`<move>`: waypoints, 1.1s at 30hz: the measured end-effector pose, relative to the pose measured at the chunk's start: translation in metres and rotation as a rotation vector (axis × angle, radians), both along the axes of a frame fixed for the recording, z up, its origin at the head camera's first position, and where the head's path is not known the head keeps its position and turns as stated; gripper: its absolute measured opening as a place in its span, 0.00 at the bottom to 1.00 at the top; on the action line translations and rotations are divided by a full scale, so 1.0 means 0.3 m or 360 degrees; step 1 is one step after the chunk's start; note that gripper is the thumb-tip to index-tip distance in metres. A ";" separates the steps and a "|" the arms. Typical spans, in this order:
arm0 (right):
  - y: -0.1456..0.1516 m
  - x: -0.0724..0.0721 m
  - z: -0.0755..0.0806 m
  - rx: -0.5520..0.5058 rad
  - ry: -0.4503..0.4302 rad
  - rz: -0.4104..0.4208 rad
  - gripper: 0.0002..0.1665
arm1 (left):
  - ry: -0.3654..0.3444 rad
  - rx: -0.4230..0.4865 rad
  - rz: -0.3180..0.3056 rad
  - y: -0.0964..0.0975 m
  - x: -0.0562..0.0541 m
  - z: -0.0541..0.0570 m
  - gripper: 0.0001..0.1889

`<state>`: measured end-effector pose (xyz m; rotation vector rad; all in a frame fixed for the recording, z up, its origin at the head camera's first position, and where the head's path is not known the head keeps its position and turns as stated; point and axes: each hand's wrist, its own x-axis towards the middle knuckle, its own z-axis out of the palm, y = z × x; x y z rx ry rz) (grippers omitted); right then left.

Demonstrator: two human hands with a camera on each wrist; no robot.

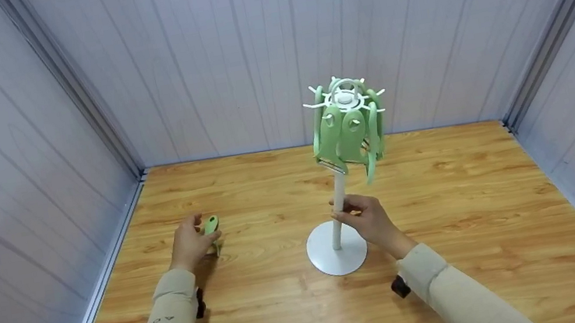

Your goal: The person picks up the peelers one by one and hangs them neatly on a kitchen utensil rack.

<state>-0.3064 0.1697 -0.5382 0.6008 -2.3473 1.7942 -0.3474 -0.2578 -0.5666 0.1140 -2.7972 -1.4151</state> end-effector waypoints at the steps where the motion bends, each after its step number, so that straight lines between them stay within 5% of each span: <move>1: -0.001 0.001 0.001 -0.0006 0.0004 0.0004 0.15 | -0.0012 -0.0006 -0.0002 0.000 0.000 -0.002 0.39; 16: -0.011 0.007 0.010 -0.0032 0.0000 0.0032 0.15 | -0.0088 -0.0106 -0.0022 -0.006 0.012 -0.002 0.37; 25: -0.009 0.012 0.017 -0.0028 -0.0018 0.0021 0.15 | -0.0154 -0.0183 0.0011 -0.004 0.017 -0.003 0.26; 33: -0.005 0.008 0.008 -0.0008 -0.0013 0.0002 0.15 | -0.0076 -0.0154 -0.0022 0.028 0.024 0.029 0.24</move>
